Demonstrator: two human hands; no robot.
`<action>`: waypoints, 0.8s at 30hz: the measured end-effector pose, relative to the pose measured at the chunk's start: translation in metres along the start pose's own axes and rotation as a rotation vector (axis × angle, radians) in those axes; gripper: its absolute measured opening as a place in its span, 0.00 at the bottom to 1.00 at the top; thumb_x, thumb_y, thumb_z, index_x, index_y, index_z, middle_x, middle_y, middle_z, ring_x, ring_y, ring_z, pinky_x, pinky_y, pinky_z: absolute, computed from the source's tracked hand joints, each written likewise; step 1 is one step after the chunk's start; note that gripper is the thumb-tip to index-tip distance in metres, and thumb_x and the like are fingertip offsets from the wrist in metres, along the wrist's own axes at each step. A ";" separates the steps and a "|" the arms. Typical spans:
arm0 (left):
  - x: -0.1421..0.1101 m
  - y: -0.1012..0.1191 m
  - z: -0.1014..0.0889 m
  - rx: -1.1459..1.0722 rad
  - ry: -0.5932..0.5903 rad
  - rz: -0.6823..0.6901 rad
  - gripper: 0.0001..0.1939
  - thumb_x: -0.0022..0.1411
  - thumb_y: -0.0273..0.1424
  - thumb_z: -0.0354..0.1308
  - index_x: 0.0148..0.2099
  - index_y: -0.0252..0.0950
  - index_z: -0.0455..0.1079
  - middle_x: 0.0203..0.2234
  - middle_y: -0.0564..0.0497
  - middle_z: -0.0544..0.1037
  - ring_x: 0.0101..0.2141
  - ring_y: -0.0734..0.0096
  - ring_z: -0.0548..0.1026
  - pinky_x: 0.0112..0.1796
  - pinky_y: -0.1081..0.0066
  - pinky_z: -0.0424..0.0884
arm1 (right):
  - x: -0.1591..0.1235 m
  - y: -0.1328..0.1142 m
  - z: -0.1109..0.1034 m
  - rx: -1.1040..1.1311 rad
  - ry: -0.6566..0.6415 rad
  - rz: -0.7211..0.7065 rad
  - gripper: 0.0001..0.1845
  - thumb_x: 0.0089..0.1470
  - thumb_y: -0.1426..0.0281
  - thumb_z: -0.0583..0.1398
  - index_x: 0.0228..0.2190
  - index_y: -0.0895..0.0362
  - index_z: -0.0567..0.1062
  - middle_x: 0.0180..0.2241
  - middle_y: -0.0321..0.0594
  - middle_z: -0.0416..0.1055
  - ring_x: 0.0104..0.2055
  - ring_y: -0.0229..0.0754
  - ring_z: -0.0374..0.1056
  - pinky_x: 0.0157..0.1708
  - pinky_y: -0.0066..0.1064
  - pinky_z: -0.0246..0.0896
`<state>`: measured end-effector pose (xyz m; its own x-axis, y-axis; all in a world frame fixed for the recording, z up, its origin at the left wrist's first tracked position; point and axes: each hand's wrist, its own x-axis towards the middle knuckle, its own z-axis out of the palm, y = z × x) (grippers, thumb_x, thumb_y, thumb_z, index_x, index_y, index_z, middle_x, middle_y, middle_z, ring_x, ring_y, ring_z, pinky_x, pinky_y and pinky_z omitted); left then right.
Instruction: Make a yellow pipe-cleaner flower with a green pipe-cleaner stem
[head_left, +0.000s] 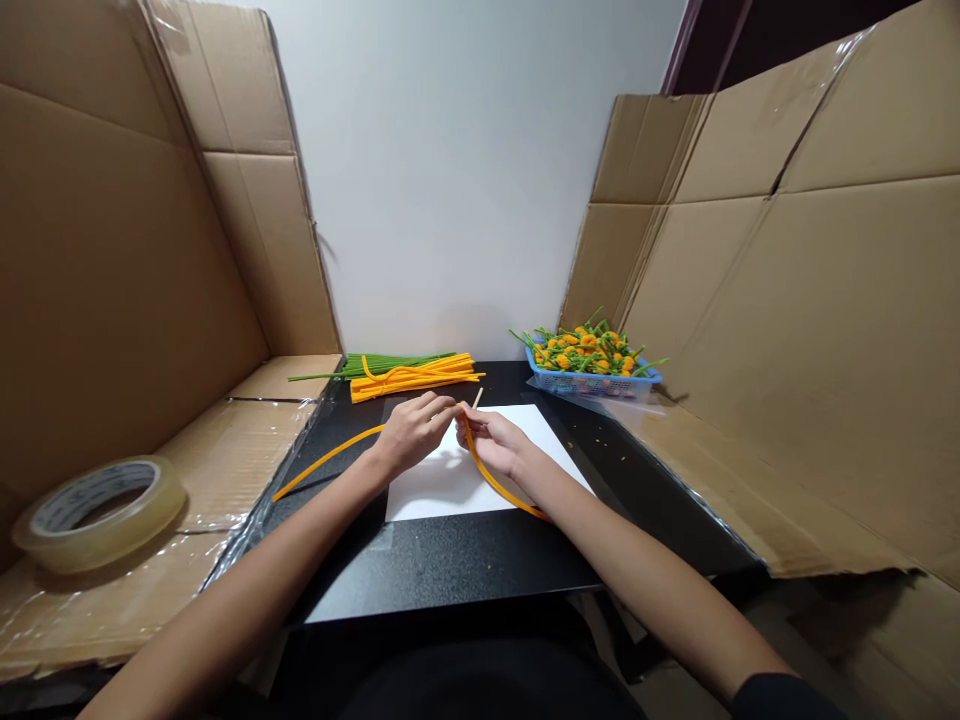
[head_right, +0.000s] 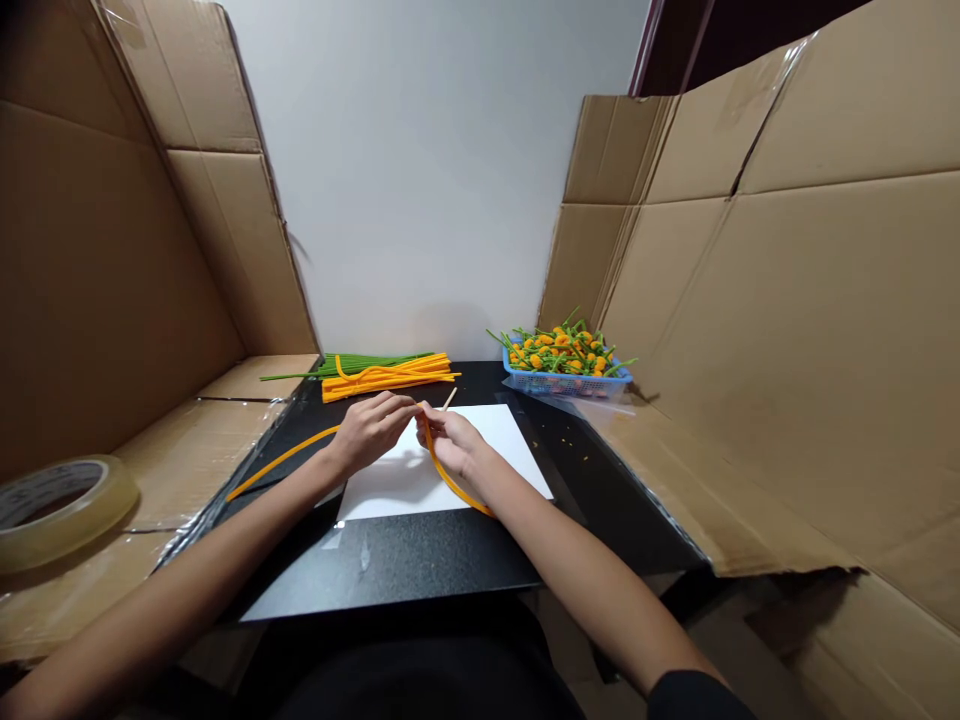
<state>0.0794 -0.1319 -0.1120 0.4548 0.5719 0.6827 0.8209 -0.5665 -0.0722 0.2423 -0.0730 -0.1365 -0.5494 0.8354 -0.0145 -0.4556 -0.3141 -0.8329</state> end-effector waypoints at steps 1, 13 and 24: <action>-0.001 0.001 0.002 -0.009 0.022 -0.023 0.14 0.68 0.28 0.47 0.46 0.39 0.76 0.39 0.46 0.80 0.38 0.65 0.76 0.38 0.69 0.69 | -0.001 0.000 0.001 0.016 0.010 0.018 0.05 0.52 0.73 0.66 0.27 0.60 0.75 0.26 0.40 0.69 0.29 0.37 0.65 0.31 0.30 0.65; 0.000 0.005 0.000 -0.167 0.215 -0.156 0.09 0.66 0.28 0.53 0.37 0.36 0.75 0.33 0.48 0.81 0.33 0.70 0.78 0.36 0.72 0.72 | -0.018 -0.010 0.016 -0.038 0.043 -0.041 0.11 0.37 0.72 0.72 0.28 0.60 0.81 0.31 0.41 0.75 0.33 0.36 0.67 0.35 0.27 0.63; 0.000 0.001 0.002 -0.058 0.172 -0.111 0.11 0.66 0.30 0.56 0.49 0.40 0.75 0.36 0.49 0.80 0.35 0.70 0.76 0.35 0.72 0.70 | -0.012 -0.010 0.011 -0.262 0.073 -0.179 0.13 0.35 0.69 0.70 0.28 0.61 0.81 0.28 0.41 0.76 0.31 0.36 0.67 0.33 0.29 0.61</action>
<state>0.0807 -0.1309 -0.1140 0.2927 0.5260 0.7985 0.8394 -0.5414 0.0489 0.2459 -0.0853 -0.1224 -0.4209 0.8999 0.1138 -0.3399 -0.0402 -0.9396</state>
